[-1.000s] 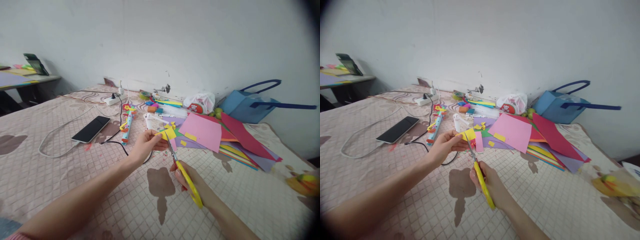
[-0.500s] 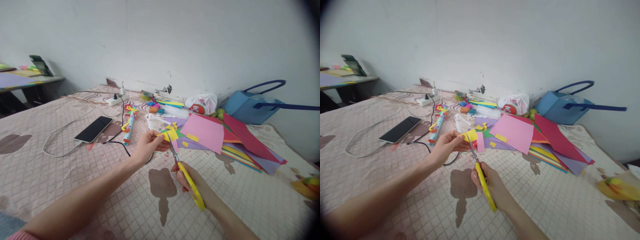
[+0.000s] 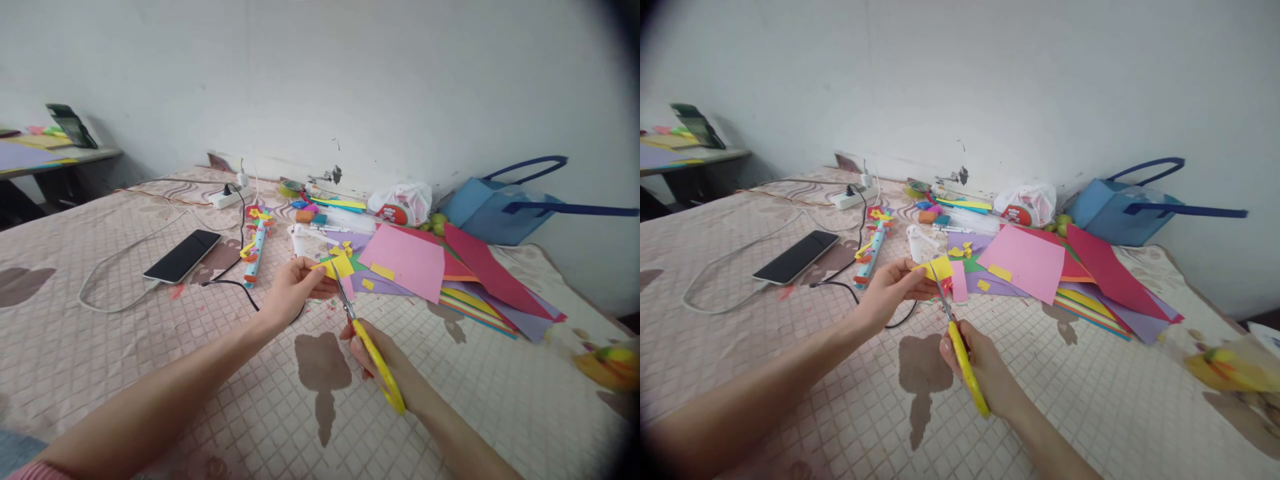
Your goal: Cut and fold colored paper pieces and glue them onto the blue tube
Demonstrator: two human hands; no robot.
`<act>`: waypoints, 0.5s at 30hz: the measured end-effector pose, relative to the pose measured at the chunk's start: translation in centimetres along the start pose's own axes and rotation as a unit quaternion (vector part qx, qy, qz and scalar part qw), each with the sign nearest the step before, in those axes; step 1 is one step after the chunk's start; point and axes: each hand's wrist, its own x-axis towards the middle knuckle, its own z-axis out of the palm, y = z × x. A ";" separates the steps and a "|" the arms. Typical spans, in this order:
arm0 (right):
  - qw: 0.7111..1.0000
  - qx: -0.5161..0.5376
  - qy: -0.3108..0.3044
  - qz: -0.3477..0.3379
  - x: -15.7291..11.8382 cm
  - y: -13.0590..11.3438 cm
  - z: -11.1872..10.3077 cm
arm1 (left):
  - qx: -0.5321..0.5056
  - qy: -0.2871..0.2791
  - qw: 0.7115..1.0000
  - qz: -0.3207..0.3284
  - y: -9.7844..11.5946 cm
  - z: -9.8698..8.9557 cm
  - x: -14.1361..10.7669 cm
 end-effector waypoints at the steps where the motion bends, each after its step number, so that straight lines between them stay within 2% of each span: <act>1: 1.000 0.000 0.003 0.001 0.0 0.0 0.0 | 0.000 0.000 1.000 0.001 0.0 0.0 0.0; 10: 1.000 -0.011 0.012 0.012 0.0 -0.3 0.2 | -0.001 0.009 1.000 0.000 0.2 0.2 -0.2; 15: 1.000 0.021 0.008 0.015 0.1 -0.3 0.4 | -0.004 0.010 1.000 0.000 0.3 0.2 -0.2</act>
